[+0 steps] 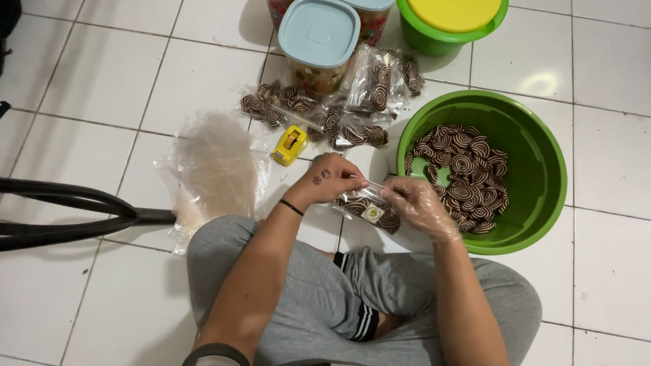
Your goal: A person sitting on the floor packages swirl cookies into small plastic bags and weighs them on a digital scale.
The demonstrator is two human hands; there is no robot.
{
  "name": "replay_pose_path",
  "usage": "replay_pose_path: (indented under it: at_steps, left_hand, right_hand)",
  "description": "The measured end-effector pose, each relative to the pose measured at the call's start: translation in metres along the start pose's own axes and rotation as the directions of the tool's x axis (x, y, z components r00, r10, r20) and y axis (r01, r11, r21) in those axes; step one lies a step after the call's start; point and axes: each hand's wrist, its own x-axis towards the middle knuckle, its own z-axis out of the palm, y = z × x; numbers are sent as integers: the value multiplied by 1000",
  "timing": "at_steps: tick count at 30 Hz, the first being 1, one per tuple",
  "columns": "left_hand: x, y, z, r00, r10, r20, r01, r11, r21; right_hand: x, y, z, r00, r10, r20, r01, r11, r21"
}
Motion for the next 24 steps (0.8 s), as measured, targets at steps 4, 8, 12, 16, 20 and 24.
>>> replay_pose_path:
  at_steps: [4, 8, 12, 16, 20, 24]
  left_hand:
    - [-1, 0, -3, 1000, 11, 14, -10, 999, -40]
    - [1, -6, -3, 1000, 25, 6, -24, 999, -37]
    - [6, -15, -1, 998, 58, 7, -56, 989, -140]
    - [6, -16, 0, 996, 84, 31, -75, 970, -230]
    - [2, -12, -1, 998, 55, 38, -45, 974, -223]
    - [-2, -4, -4, 1000, 8, 15, -7, 993, -122]
  right_hand:
    - [-1, -5, -3, 1000, 12, 26, -13, 1000, 14]
    - [-4, -14, -1, 1000, 8, 2, -8, 1000, 30]
    - [-1, 2, -5, 1000, 22, 23, -24, 994, 108]
    - [-5, 7, -11, 1000, 12, -14, -10, 992, 127]
    - [-1, 22, -8, 999, 53, -9, -50, 985, 163]
    - [-2, 14, -4, 998, 69, -9, -67, 985, 162]
